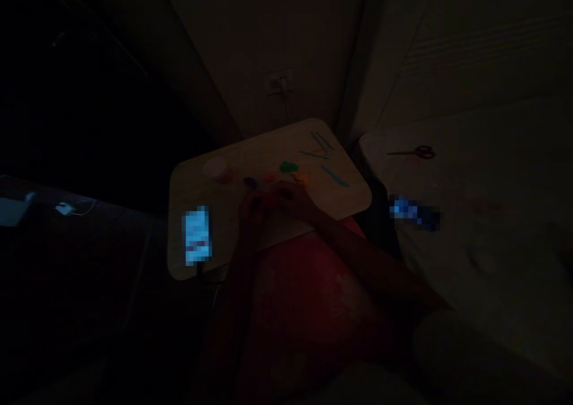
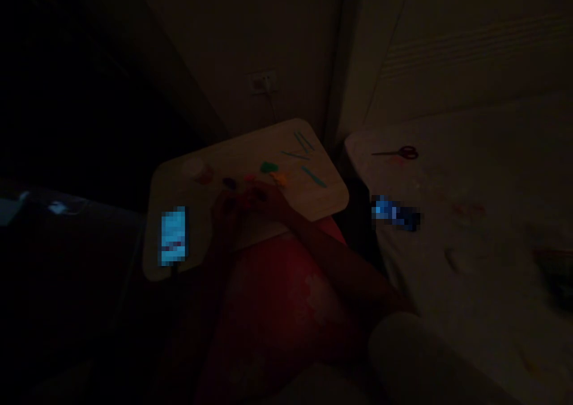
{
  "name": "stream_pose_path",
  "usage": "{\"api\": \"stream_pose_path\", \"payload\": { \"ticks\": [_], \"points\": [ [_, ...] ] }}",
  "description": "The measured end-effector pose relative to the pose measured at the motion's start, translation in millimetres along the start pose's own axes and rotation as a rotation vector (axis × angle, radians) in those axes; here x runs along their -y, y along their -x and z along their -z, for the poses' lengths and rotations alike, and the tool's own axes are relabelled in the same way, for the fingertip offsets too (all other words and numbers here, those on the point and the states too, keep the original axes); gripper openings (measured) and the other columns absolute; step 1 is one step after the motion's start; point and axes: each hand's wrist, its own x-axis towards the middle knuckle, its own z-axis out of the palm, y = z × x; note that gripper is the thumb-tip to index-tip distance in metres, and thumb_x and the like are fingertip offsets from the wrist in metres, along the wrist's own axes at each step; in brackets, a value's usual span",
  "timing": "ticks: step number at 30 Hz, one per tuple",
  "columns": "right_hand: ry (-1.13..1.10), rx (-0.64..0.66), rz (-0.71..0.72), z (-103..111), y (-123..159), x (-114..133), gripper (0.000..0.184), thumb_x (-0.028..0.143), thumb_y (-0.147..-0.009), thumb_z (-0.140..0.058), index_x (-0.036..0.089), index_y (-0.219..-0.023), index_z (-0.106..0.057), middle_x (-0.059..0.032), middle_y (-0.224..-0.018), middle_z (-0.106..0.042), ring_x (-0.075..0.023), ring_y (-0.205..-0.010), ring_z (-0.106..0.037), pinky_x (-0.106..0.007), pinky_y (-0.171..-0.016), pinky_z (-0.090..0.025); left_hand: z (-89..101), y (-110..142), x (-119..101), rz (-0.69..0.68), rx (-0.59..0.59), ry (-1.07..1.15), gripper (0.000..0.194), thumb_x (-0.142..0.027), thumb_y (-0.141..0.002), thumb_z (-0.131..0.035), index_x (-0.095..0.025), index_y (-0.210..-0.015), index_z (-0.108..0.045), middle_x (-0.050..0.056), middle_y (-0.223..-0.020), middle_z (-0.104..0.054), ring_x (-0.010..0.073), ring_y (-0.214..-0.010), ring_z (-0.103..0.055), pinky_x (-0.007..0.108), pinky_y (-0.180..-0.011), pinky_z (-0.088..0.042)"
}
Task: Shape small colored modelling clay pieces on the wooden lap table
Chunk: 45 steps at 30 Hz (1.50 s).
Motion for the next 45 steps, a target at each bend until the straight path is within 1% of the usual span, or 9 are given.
{"api": "stream_pose_path", "payload": {
  "ticks": [3, 6, 13, 19, 25, 31, 35, 40, 45],
  "points": [
    [0.03, 0.001, -0.012, 1.2, 0.1, 0.5, 0.032, 0.045, -0.093, -0.065, 0.019, -0.112, -0.069, -0.0081, -0.102, -0.071, -0.019, -0.088, -0.063, -0.03, -0.078, -0.051, 0.5, -1.1, 2.4, -0.002, -0.036, -0.009, 0.038, -0.055, -0.08, -0.08, -0.02, -0.081, -0.065, 0.002, -0.08, -0.067, 0.0174, -0.076, -0.062, 0.029, -0.072, -0.051],
    [0.058, 0.017, 0.009, 2.5, -0.1, 1.0, 0.03, 0.041, -0.092, -0.065, 0.018, -0.11, -0.071, -0.0092, -0.105, -0.072, -0.0206, -0.093, -0.064, -0.031, -0.082, -0.052, 1.4, -1.3, 3.0, -0.002, -0.036, 0.006, 0.043, -0.059, -0.078, -0.081, -0.02, -0.081, -0.065, 0.001, -0.078, -0.065, 0.0165, -0.073, -0.06, 0.027, -0.068, -0.049],
    [0.066, 0.016, 0.047, 2.8, 0.7, 2.5, 0.023, 0.033, -0.089, -0.066, 0.018, -0.102, -0.077, -0.0097, -0.105, -0.076, -0.0212, -0.097, -0.067, -0.034, -0.089, -0.053, -0.4, -0.7, 1.3, 0.008, -0.065, 0.022, 0.053, -0.069, -0.091, -0.064, -0.02, -0.071, -0.055, -0.002, -0.068, -0.051, 0.0137, -0.064, -0.049, 0.025, -0.058, -0.042],
    [0.044, -0.031, 0.04, 3.1, 0.2, 1.2, 0.029, 0.042, -0.093, -0.067, 0.018, -0.105, -0.077, -0.0125, -0.111, -0.076, -0.0224, -0.102, -0.068, -0.035, -0.092, -0.054, -2.2, -0.1, 2.7, 0.055, 0.078, -0.006, 0.039, -0.055, -0.094, -0.066, -0.019, -0.079, -0.068, 0.002, -0.074, -0.065, 0.0156, -0.067, -0.057, 0.026, -0.064, -0.045],
    [0.013, -0.072, 0.028, 1.3, -1.1, -3.9, 0.042, 0.056, -0.096, -0.063, 0.021, -0.116, -0.073, -0.0114, -0.119, -0.074, -0.0225, -0.107, -0.067, -0.034, -0.092, -0.054, 0.7, 0.2, 4.1, -0.005, 0.054, -0.075, 0.032, -0.051, -0.094, -0.067, -0.019, -0.09, -0.07, 0.002, -0.084, -0.071, 0.0168, -0.077, -0.063, 0.026, -0.073, -0.049],
    [0.215, -0.002, -0.061, -1.7, -0.6, 6.9, 0.032, 0.043, -0.1, -0.059, 0.014, -0.096, -0.072, -0.0056, -0.084, -0.07, -0.0163, -0.076, -0.059, -0.028, -0.073, -0.044, 3.5, 2.4, 4.3, -0.075, 0.087, -0.168, 0.025, -0.042, -0.096, -0.064, -0.019, -0.088, -0.071, 0.002, -0.081, -0.071, 0.0173, -0.076, -0.062, 0.027, -0.071, -0.047],
    [0.338, 0.026, -0.1, -4.1, -1.4, 13.9, 0.033, 0.034, -0.102, -0.054, 0.015, -0.078, -0.065, -0.0018, -0.071, -0.063, -0.0138, -0.068, -0.053, -0.028, -0.068, -0.035, 4.9, 3.6, 6.0, -0.099, 0.102, -0.185, 0.024, -0.039, -0.095, -0.063, -0.019, -0.082, -0.069, 0.002, -0.077, -0.07, 0.0169, -0.072, -0.061, 0.027, -0.069, -0.046],
    [0.319, 0.069, -0.101, -5.1, -4.9, 8.4, 0.037, 0.035, -0.103, -0.052, 0.016, -0.074, -0.064, -0.0004, -0.068, -0.061, -0.0132, -0.068, -0.052, -0.027, -0.067, -0.034, 2.8, 3.2, 5.4, -0.061, 0.074, -0.164, 0.024, -0.038, -0.093, -0.067, -0.019, -0.08, -0.067, 0.0, -0.074, -0.066, 0.0155, -0.07, -0.059, 0.026, -0.066, -0.045],
    [0.284, 0.035, -0.071, -3.8, -6.5, 3.9, 0.037, 0.039, -0.103, -0.05, 0.018, -0.074, -0.059, -0.0005, -0.07, -0.058, -0.0144, -0.069, -0.049, -0.028, -0.069, -0.035, -0.5, 2.2, 3.6, -0.038, 0.026, -0.088, 0.03, -0.049, -0.092, -0.07, -0.019, -0.092, -0.068, 0.003, -0.086, -0.071, 0.0168, -0.079, -0.065, 0.026, -0.072, -0.05]
  ]
}}
